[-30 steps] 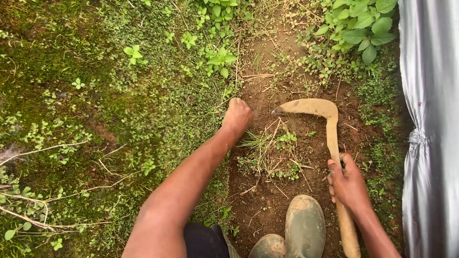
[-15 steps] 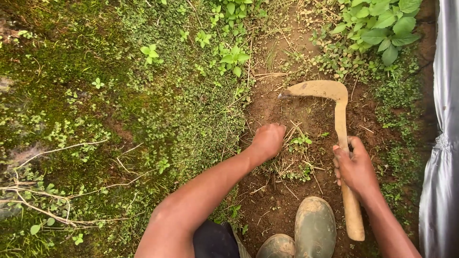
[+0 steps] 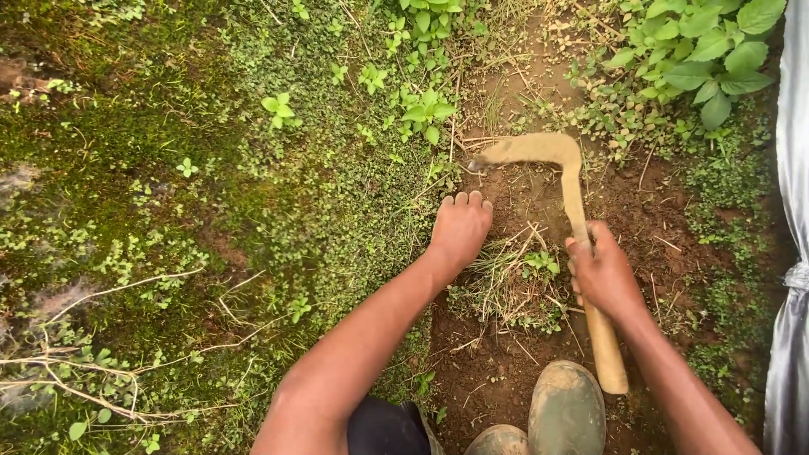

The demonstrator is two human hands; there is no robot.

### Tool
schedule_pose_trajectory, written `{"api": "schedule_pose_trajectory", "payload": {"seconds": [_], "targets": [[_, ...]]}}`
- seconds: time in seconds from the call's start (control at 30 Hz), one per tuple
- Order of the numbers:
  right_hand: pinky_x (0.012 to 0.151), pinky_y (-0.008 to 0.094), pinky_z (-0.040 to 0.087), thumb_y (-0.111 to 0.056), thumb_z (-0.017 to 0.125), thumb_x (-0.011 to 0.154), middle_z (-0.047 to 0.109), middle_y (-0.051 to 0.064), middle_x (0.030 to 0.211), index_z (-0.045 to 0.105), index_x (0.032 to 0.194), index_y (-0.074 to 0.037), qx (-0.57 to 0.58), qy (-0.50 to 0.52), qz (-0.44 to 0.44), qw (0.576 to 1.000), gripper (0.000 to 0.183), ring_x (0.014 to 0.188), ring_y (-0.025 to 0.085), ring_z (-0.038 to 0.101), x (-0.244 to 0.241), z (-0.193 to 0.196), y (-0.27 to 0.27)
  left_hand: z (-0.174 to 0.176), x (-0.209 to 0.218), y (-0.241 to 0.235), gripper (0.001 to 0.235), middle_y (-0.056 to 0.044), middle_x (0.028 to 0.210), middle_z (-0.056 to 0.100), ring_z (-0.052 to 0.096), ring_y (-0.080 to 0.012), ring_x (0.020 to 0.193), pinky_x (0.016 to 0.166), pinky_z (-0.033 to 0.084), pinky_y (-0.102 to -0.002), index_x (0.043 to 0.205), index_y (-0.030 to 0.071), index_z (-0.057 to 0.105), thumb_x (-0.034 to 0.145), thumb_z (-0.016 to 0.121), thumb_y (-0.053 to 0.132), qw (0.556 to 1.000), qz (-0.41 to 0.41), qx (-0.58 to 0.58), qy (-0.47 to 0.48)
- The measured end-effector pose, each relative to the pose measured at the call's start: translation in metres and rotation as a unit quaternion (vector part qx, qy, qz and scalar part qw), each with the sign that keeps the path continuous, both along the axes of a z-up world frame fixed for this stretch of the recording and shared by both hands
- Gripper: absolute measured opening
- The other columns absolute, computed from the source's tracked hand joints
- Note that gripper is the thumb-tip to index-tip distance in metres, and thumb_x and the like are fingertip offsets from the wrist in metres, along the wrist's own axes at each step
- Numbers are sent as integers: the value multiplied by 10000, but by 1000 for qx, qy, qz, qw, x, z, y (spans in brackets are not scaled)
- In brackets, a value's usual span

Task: Removing weeds from a dirt path using a hand sickle and manual pulling.

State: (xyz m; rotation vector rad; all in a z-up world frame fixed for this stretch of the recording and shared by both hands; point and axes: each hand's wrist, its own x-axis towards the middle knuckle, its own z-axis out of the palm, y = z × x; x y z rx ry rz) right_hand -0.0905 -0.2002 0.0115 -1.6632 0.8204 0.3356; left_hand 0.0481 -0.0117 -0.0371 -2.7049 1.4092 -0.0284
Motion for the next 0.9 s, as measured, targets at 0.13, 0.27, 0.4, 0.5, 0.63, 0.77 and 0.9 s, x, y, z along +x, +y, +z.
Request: {"api": "schedule_pose_trajectory", "payload": {"seconds": [0.13, 0.27, 0.4, 0.5, 0.63, 0.77, 0.9], "targets": [[379, 294, 504, -38, 385, 1097, 486, 78, 701, 375, 1349, 92, 27, -61, -90, 994, 283, 509, 166, 506, 31, 25, 18, 0, -4, 0, 82, -103, 853, 674, 655, -249, 788, 699, 473, -362, 918, 75, 736, 853, 687, 81, 998, 4, 49, 35], [403, 310, 525, -53, 403, 1079, 557, 136, 713, 414, 1339, 72, 25, 13, 20, 999, 289, 514, 199, 539, 23, 12, 28, 4, -6, 0, 111, -107, 823, 651, 639, -275, 767, 693, 457, -401, 907, 83, 721, 838, 635, 84, 997, -13, 62, 44], [448, 358, 553, -2, 440, 1044, 590, 198, 714, 448, 1357, 99, -11, 48, 61, 997, 329, 543, 243, 559, 3, 10, 11, -7, -5, 7, 141, -97, 809, 644, 633, -260, 746, 688, 448, -393, 917, 82, 717, 852, 592, 78, 992, -17, 94, 79], [426, 360, 523, 1, 421, 1082, 567, 220, 724, 426, 1358, 130, -51, 8, 11, 999, 305, 526, 257, 544, 11, 29, 0, -19, -10, 11, 124, -117, 800, 655, 653, -289, 753, 680, 468, -410, 899, 68, 719, 822, 622, 70, 995, -25, 82, 56], [429, 312, 506, -32, 363, 1107, 500, 118, 729, 382, 1344, 77, -11, -42, -65, 997, 261, 558, 209, 521, 33, 33, 19, -9, -12, 2, 191, -102, 804, 652, 634, -255, 734, 692, 474, -387, 905, 75, 714, 876, 525, 86, 987, -38, 129, 92], [452, 344, 553, -53, 413, 1086, 604, 186, 728, 461, 1317, 60, -41, 61, 79, 994, 262, 538, 245, 582, 18, 18, 25, 15, -19, -8, 189, -110, 819, 636, 629, -265, 758, 684, 463, -389, 903, 68, 701, 880, 515, 93, 992, -60, 78, 84], [541, 400, 593, -49, 423, 1071, 625, 221, 742, 435, 1400, 72, -56, 111, 107, 986, 351, 588, 279, 596, -9, 26, 17, 4, -20, -8, 192, -119, 885, 616, 604, -265, 818, 727, 458, -368, 950, 64, 700, 901, 522, 118, 991, -91, 57, 77]]}}
